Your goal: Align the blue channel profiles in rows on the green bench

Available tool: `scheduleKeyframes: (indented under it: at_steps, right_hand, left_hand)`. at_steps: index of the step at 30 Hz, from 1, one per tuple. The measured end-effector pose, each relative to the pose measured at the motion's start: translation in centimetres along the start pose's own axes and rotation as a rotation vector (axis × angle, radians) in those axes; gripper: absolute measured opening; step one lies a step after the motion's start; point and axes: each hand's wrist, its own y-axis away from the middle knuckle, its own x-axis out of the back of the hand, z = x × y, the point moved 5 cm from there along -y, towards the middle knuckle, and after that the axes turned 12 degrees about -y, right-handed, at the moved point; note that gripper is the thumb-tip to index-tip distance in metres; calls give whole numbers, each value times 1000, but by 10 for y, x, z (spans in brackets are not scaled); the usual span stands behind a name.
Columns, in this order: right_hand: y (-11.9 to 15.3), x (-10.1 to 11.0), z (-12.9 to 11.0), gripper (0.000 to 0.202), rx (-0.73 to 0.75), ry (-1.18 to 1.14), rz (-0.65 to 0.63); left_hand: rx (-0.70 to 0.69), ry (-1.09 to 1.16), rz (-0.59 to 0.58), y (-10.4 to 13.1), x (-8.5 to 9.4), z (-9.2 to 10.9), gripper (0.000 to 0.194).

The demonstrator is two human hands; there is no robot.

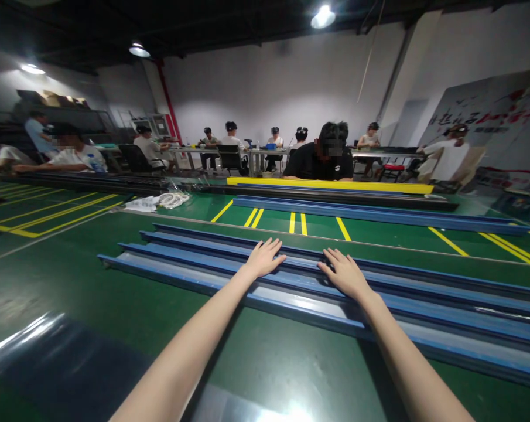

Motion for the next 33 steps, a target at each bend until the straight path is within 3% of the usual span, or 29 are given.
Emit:
scheduleKeyframes:
  at_steps: [9,16,19,24,33]
  right_hand:
    - [-9,12,0,68,132,-20,-70]
    - [-23,15,5,72,62,59,-117]
    - [-27,16,7,74,31,106,-129]
    - [-28,16,8,72,101,168,-102]
    - [-18,31,-8,72,385,392,177]
  left_hand:
    - [-47,-7,-85,-14,-1,-1,73]
    - [-54,-92,-96,-28,5,-4,84]
    - [-36,-145,-44,-30,7,-4,81]
    - [-55,-190,30,-28,10,-1,75]
    - [-116,-332,343,-16,31,0,76]
